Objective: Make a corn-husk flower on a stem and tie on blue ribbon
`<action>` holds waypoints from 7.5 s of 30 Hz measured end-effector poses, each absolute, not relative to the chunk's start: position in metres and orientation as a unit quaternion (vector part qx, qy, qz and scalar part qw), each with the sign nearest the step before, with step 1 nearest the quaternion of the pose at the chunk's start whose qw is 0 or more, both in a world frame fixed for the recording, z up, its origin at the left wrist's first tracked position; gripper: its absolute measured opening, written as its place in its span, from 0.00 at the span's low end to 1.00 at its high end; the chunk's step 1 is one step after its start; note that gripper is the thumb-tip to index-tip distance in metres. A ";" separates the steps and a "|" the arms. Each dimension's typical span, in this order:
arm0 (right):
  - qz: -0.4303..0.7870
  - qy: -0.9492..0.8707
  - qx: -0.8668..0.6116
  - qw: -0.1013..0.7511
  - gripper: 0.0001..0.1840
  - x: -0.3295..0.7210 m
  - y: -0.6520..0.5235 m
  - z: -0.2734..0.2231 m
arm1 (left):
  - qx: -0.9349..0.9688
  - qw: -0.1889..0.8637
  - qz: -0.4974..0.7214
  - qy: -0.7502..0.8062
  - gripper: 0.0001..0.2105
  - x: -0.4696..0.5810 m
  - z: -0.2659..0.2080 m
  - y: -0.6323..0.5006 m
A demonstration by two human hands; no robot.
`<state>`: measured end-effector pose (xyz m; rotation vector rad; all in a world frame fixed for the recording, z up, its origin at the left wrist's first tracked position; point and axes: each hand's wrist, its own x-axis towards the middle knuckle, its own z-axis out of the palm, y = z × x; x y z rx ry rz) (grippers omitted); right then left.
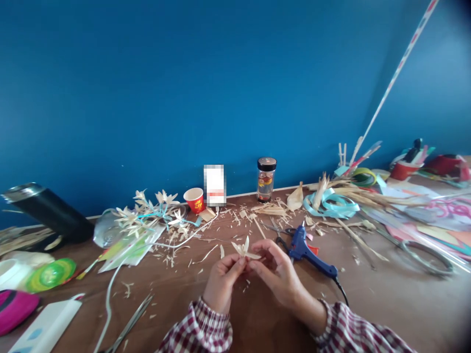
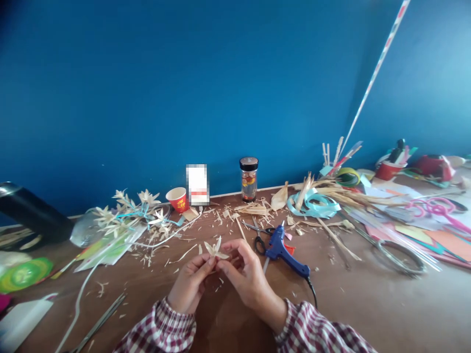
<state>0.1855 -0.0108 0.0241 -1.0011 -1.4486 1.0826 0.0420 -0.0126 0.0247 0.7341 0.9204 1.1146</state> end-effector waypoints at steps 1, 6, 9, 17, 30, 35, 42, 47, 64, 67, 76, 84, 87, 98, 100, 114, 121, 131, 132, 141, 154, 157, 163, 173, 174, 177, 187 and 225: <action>0.444 -0.606 -0.411 0.517 0.09 0.186 -0.010 0.024 | 0.343 0.684 0.491 0.417 0.08 0.042 0.024 -0.013; 0.473 -0.598 -0.371 0.530 0.03 0.186 -0.010 0.026 | 0.387 0.673 0.468 0.422 0.09 0.045 0.021 -0.015; 0.500 -0.578 -0.367 0.531 0.02 0.185 -0.010 0.026 | 0.373 0.673 0.475 0.426 0.09 0.047 0.020 -0.016; 0.528 -0.543 -0.374 0.535 0.01 0.183 -0.013 0.024 | 0.351 0.676 0.493 0.421 0.08 0.050 0.011 -0.019; 0.519 -0.557 -0.386 0.521 0.06 0.183 -0.011 0.024 | 0.380 0.651 0.509 0.415 0.07 0.050 0.006 -0.017; 0.492 -0.578 -0.415 0.501 0.06 0.184 -0.013 0.024 | 0.394 0.641 0.510 0.416 0.07 0.051 0.008 -0.018; 0.466 -0.595 -0.411 0.509 0.08 0.185 -0.011 0.021 | 0.422 0.602 0.505 0.451 0.08 0.052 0.013 -0.020; 0.429 -0.614 -0.400 0.527 0.07 0.186 -0.009 0.023 | 0.456 0.560 0.494 0.484 0.10 0.053 0.018 -0.023; 0.357 -0.680 -0.410 0.493 0.03 0.194 -0.006 0.032 | 0.530 0.462 0.490 0.515 0.10 0.054 0.024 -0.027; 0.363 -0.685 -0.394 0.493 0.04 0.194 -0.006 0.033 | 0.524 0.469 0.496 0.510 0.10 0.053 0.025 -0.027; 0.383 -0.676 -0.391 0.494 0.03 0.193 -0.004 0.029 | 0.500 0.467 0.506 0.526 0.10 0.052 0.021 -0.026; 0.397 -0.629 -0.432 0.510 0.12 0.191 -0.011 0.029 | 0.528 0.363 0.509 0.574 0.08 0.052 0.026 -0.028; 0.413 -0.649 -0.426 0.477 0.16 0.190 -0.014 0.032 | 0.549 0.335 0.504 0.576 0.06 0.054 0.026 -0.032; 0.504 -0.582 -0.394 0.503 0.16 0.184 -0.016 0.034 | 0.546 0.371 0.505 0.557 0.06 0.056 0.019 -0.034; 0.508 -0.580 -0.396 0.499 0.15 0.185 -0.016 0.033 | 0.542 0.381 0.505 0.554 0.07 0.057 0.019 -0.033; 0.488 -0.600 -0.404 0.488 0.15 0.188 -0.012 0.035 | 0.362 0.642 0.515 0.437 0.09 0.053 0.002 -0.022; 0.523 -0.581 -0.410 0.470 0.15 0.189 -0.014 0.031 | 0.292 0.696 0.526 0.392 0.04 0.056 0.003 -0.024; 0.588 -0.536 -0.383 0.469 0.16 0.188 -0.013 0.033 | 0.296 0.710 0.508 0.387 0.07 0.055 0.011 -0.022; 0.589 -0.535 -0.384 0.468 0.16 0.187 -0.013 0.032 | 0.299 0.708 0.507 0.391 0.08 0.055 0.010 -0.021; 0.593 -0.547 -0.358 0.471 0.15 0.189 -0.011 0.030 | 0.400 0.639 0.509 0.415 0.10 0.052 0.003 -0.020; 0.587 -0.554 -0.345 0.479 0.14 0.187 -0.011 0.031 | 0.440 0.576 0.525 0.447 0.09 0.055 0.010 -0.027; 0.596 -0.546 -0.335 0.484 0.14 0.187 -0.011 0.029 | 0.423 0.580 0.535 0.446 0.08 0.056 0.005 -0.027; 0.601 -0.539 -0.322 0.495 0.14 0.189 -0.008 0.025 | 0.427 0.606 0.506 0.440 0.10 0.055 0.009 -0.023; 0.570 -0.569 -0.355 0.475 0.14 0.191 -0.011 0.033 | 0.386 0.626 0.533 0.419 0.10 0.049 0.014 -0.023; 0.560 -0.573 -0.364 0.475 0.14 0.191 -0.010 0.034 | 0.371 0.635 0.536 0.414 0.10 0.047 0.016 -0.022; 0.532 -0.590 -0.383 0.472 0.13 0.192 -0.010 0.039 | 0.322 0.656 0.555 0.396 0.09 0.033 0.024 -0.019; 0.351 -0.745 -0.471 0.318 0.07 0.179 -0.008 0.052 | 0.215 0.634 0.647 0.364 0.11 -0.018 0.037 0.001; 0.285 -0.807 -0.481 0.191 0.06 0.260 -0.089 0.070 | 0.126 0.691 0.594 0.393 0.07 0.007 0.017 -0.010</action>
